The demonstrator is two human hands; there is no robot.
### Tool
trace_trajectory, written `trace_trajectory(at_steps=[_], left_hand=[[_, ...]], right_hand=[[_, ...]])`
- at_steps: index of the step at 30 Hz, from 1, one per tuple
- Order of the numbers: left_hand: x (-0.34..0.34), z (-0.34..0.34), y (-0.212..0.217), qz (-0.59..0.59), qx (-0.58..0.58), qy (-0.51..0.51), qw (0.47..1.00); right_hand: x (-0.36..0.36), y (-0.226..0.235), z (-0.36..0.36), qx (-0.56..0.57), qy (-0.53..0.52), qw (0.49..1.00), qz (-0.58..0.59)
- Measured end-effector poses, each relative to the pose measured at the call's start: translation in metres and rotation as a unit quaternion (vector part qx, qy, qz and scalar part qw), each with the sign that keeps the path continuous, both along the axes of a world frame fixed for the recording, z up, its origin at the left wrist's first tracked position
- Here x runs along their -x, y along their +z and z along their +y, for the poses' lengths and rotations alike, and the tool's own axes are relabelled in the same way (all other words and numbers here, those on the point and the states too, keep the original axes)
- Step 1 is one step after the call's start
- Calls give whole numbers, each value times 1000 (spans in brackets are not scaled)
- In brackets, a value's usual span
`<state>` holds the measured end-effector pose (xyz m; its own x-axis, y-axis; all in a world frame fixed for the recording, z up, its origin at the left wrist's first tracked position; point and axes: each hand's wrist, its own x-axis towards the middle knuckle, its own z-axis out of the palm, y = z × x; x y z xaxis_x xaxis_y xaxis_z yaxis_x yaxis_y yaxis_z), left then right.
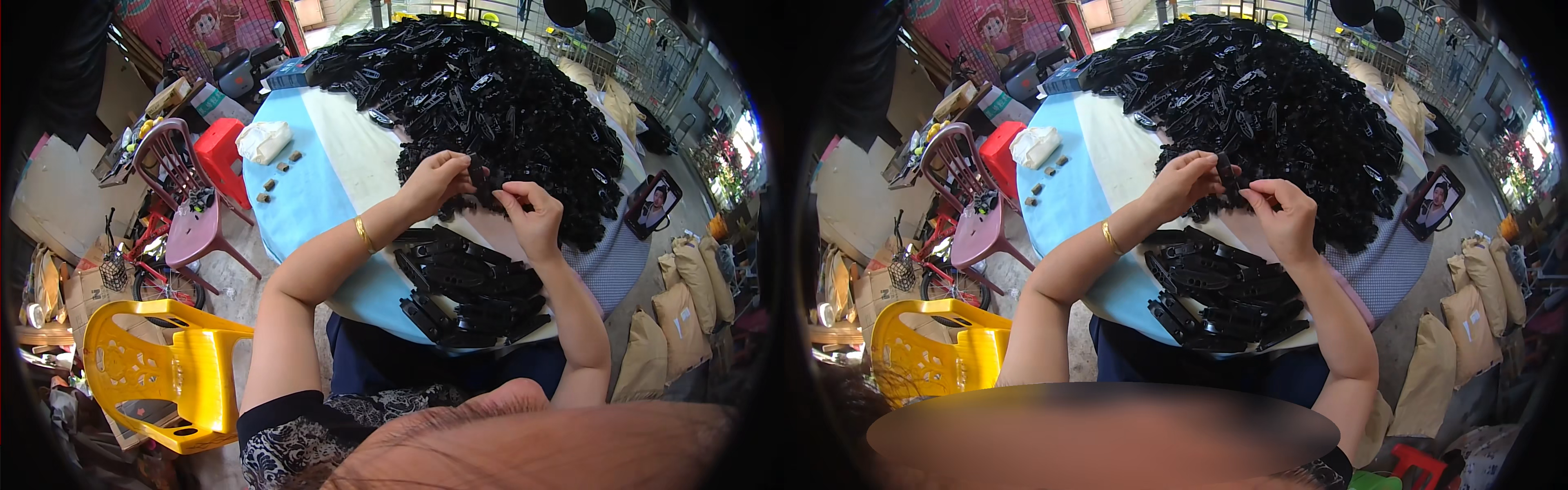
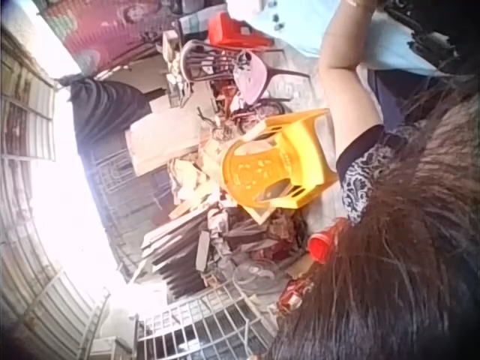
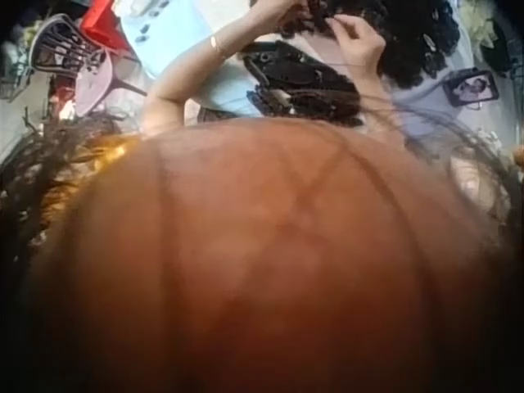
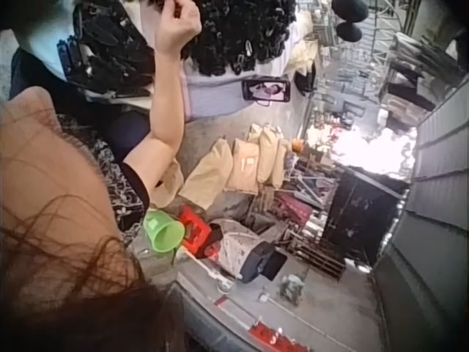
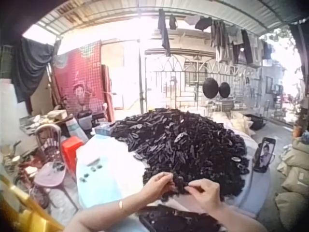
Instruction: Assembling black plastic hair clips from multiple pieces at a work table.
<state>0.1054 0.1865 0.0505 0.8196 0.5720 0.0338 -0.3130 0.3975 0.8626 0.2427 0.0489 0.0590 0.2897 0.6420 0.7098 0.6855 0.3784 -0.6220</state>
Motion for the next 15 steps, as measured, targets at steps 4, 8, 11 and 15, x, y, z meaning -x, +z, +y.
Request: trace_trajectory(at_steps=[4, 8, 11, 15], left_hand=[[-5, -12, -9, -11, 48, -43, 998], [-5, -17, -14, -4, 72, -38, 997], [-6, -25, -5, 7, 61, 7, 998], [-3, -28, -1, 25, 63, 4, 998]], right_hand=[[0, 3, 1, -62, -39, 994, -75], [-1, 10, -1, -112, -69, 964, -229], [0, 10, -2, -108, -77, 955, -267], [1, 9, -3, -98, -80, 952, -280]])
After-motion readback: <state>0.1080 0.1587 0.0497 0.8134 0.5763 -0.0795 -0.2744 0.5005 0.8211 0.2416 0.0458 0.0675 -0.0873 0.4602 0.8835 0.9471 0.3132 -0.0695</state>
